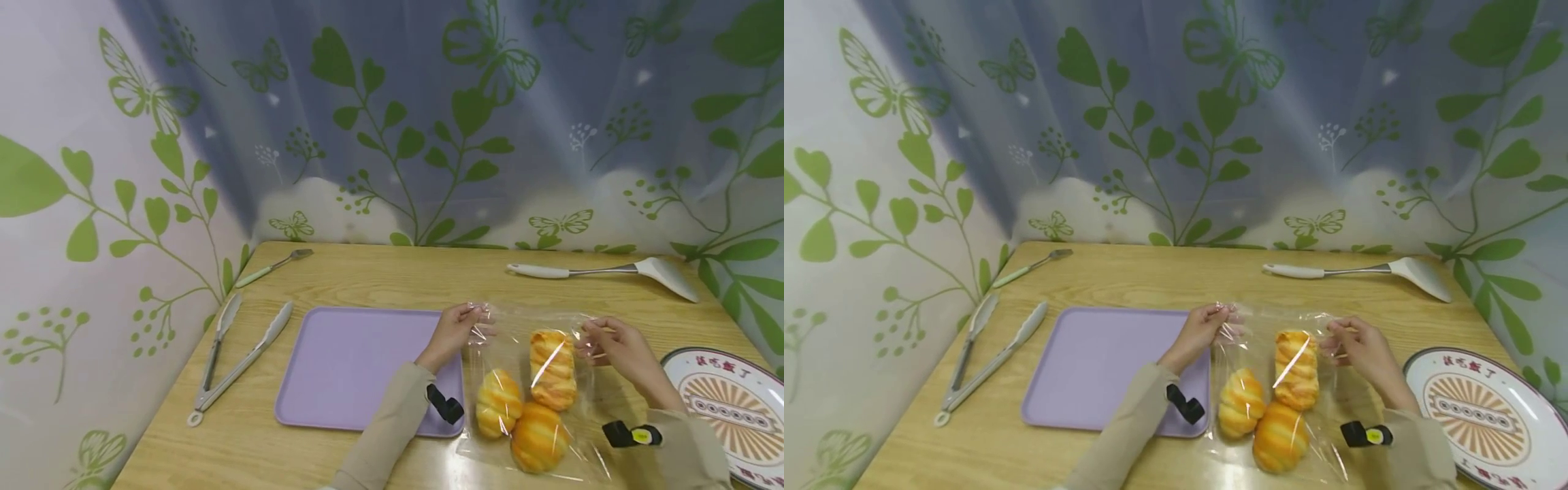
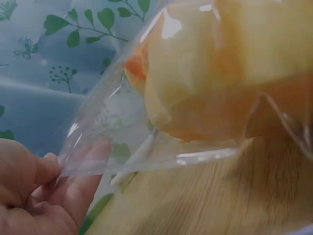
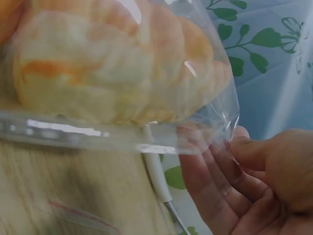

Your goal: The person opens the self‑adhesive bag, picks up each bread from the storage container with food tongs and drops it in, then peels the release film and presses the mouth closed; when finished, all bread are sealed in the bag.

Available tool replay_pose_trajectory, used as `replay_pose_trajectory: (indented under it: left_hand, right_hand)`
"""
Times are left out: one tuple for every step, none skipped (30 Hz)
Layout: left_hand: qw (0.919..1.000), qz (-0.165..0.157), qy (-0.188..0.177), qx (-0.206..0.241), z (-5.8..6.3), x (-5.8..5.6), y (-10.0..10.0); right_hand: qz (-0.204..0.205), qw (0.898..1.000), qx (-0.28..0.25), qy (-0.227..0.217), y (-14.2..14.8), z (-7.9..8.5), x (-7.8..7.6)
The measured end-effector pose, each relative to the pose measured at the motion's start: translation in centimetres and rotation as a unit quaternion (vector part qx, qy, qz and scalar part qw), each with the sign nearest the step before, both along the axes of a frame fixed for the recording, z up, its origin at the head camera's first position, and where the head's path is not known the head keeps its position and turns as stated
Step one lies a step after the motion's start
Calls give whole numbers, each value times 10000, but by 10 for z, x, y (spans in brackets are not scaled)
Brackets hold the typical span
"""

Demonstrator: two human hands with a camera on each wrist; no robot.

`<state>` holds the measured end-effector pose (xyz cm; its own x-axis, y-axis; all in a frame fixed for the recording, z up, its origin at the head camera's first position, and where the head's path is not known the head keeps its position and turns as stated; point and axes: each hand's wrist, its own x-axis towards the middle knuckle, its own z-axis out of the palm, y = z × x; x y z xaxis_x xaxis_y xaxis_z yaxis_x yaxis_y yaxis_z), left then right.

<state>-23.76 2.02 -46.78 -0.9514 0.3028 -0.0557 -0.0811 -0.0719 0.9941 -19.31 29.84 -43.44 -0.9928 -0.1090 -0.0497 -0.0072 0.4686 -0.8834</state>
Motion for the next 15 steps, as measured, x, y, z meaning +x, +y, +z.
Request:
replay_pose_trajectory:
  left_hand:
    - [10000,29,-52,11,-2,-1,0]
    - [9999,63,-87,10,-3,-1,-1]
    - [9998,112,-150,5,-4,-1,-1]
    - [9997,156,-204,-42,-5,-1,-2]
    - [9994,208,-259,-106,-6,-1,-2]
    - [9990,254,-310,-204,-7,-1,-3]
    - [9985,291,-374,-284,-8,-1,-4]
    - [9979,323,-437,-366,-10,-1,-5]
    - [9974,328,-484,-431,-11,0,-6]
    - [9970,320,-517,-478,-12,0,-7]
    - [9968,320,-569,-462,-14,-1,-8]
    - [9967,315,-626,-405,-15,-1,-9]
    - [9967,314,-661,-357,-16,-1,-11]
    - [9967,322,-677,-298,-17,-2,-12]
    - [9967,339,-703,-214,-18,-2,-14]
  right_hand:
    - [-38,10000,9,-63,-1,-2,-2]
    - [-60,9999,2,-141,-1,-5,-3]
    - [-81,9997,-17,-220,-2,-7,-5]
    - [-70,9996,-9,-290,-3,-10,-7]
    - [-47,9992,-37,-383,-4,-12,-8]
    - [-9,9990,-41,-446,-5,-14,-10]
    - [21,9987,-31,-504,-5,-17,-11]
    - [53,9984,-34,-558,-6,-19,-11]
    - [73,9982,-9,-588,-6,-21,-11]
    - [74,9980,8,-631,-6,-23,-11]
    - [68,9977,25,-668,-6,-24,-11]
    - [57,9977,49,-678,-5,-25,-10]
    - [34,9976,32,-691,-5,-26,-10]
    - [28,9977,18,-676,-4,-26,-9]
    - [2,9978,2,-670,-3,-27,-9]
